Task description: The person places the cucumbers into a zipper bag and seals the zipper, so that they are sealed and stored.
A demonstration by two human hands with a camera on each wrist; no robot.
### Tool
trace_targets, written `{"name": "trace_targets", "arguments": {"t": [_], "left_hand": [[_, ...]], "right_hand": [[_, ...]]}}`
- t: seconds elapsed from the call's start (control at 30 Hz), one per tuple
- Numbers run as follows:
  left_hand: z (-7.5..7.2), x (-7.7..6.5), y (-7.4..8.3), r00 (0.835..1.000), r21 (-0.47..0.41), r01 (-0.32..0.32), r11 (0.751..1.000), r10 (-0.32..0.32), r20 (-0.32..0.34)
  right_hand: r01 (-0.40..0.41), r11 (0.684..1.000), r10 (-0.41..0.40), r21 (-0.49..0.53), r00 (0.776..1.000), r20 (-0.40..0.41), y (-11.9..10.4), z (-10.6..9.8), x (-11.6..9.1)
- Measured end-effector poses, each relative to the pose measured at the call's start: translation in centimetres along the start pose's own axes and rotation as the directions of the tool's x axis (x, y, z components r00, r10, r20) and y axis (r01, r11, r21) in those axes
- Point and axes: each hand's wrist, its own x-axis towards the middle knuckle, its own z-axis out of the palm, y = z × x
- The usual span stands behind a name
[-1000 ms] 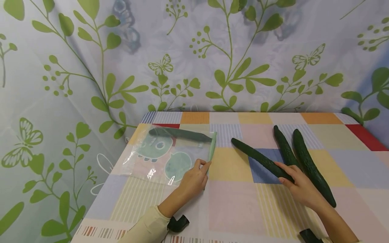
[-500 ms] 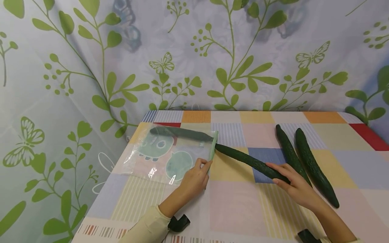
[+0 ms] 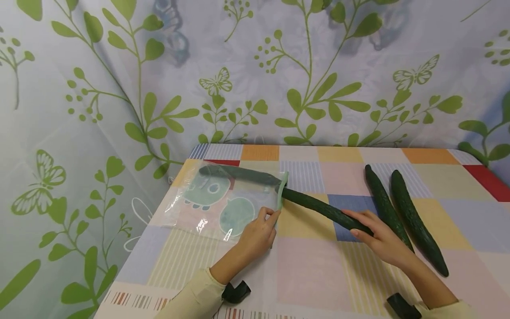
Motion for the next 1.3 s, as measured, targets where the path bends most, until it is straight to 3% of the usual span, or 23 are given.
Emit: {"name": "trace_targets", "arguments": {"t": [0.2, 0.4, 0.57, 1.1, 1.3], "left_hand": [[-0.1, 0.0, -0.2, 1.000, -0.030, 0.000, 1.000, 0.000, -0.009], [0.2, 0.0, -0.3, 0.994, -0.039, -0.043, 0.998, 0.039, -0.098], [0.3, 0.0, -0.5, 0.988, -0.080, -0.057, 0.995, 0.045, -0.148], [0.5, 0.1, -0.6, 0.975, -0.073, -0.083, 0.994, 0.066, -0.213], [0.4, 0.1, -0.7, 0.978, -0.087, -0.066, 0.994, 0.047, -0.203]], "right_hand": [[-0.008, 0.997, 0.002, 0.083, 0.997, 0.071, 0.4, 0.6, 1.4], [0.019, 0.993, -0.029, 0.118, 0.996, 0.084, 1.0, 1.4, 2.5], [-0.013, 0.991, -0.003, 0.136, 0.993, 0.114, 1.4, 1.8, 2.9], [-0.032, 0.988, 0.010, 0.152, 0.989, 0.146, 1.9, 3.7, 5.9], [-0.058, 0.982, 0.025, 0.181, 0.983, 0.179, 2.1, 4.5, 7.1]]}}
